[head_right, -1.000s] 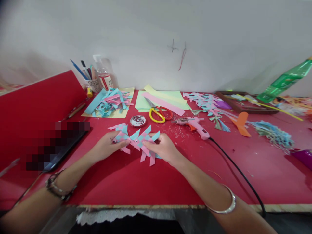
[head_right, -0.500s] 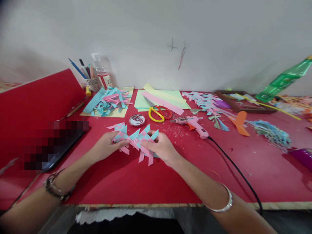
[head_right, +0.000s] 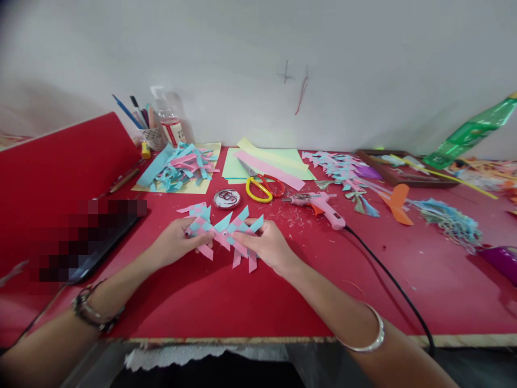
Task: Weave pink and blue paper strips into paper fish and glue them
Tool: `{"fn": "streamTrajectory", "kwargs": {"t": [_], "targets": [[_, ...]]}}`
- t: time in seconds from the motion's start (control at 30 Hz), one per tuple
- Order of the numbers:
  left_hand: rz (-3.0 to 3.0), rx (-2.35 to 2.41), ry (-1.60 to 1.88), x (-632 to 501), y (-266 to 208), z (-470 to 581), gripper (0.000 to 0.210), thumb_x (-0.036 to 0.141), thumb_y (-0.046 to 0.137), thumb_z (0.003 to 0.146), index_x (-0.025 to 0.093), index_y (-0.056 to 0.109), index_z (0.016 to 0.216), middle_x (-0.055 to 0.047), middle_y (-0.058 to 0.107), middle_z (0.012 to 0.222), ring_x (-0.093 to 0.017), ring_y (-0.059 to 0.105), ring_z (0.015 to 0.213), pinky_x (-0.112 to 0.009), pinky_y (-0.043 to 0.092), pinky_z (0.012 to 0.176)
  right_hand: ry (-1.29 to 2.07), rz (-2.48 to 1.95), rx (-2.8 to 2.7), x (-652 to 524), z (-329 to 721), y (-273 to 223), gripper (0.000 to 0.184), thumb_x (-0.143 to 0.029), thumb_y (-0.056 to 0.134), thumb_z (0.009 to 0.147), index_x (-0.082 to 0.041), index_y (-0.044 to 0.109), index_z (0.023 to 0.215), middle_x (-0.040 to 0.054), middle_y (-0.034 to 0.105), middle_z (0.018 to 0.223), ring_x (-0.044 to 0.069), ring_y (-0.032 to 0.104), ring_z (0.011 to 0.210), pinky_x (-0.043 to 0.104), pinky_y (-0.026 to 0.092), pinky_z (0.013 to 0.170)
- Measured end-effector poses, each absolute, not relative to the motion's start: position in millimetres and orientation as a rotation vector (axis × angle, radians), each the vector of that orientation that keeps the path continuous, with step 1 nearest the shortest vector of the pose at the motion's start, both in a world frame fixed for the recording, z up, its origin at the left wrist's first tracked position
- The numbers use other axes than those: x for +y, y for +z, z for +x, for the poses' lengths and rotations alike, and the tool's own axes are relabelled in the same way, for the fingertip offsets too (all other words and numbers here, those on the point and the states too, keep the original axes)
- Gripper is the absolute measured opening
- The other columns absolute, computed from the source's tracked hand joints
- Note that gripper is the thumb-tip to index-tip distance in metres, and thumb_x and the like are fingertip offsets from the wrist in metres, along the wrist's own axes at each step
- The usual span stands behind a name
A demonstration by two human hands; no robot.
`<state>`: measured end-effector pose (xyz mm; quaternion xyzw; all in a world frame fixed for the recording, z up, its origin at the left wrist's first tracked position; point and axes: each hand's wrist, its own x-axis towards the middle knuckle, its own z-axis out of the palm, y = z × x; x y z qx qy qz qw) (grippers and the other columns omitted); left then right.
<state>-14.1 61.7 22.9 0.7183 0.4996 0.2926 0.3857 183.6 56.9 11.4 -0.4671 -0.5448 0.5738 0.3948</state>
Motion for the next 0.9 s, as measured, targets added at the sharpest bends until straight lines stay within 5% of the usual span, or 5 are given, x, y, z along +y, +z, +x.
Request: {"fn": "streamTrajectory", "kwargs": {"t": [0.9], "targets": [[1.717, 1.21, 0.756, 62.0, 18.9, -14.1, 0.025, 0.039, 0.057, 0.071, 0.015, 0.061, 0.066, 0.003, 0.061, 0.06, -0.006, 0.048, 0.051, -0.016, 0.036, 0.049, 1.495, -1.114, -1.334, 55.9, 182.4, 9.1, 0.017, -0.029, 0.067, 0.063, -0.019, 0.062, 0.075, -0.0026, 0.064, 0.074, 0.01, 0.058, 0.068, 0.025, 0.045, 0.069]]}}
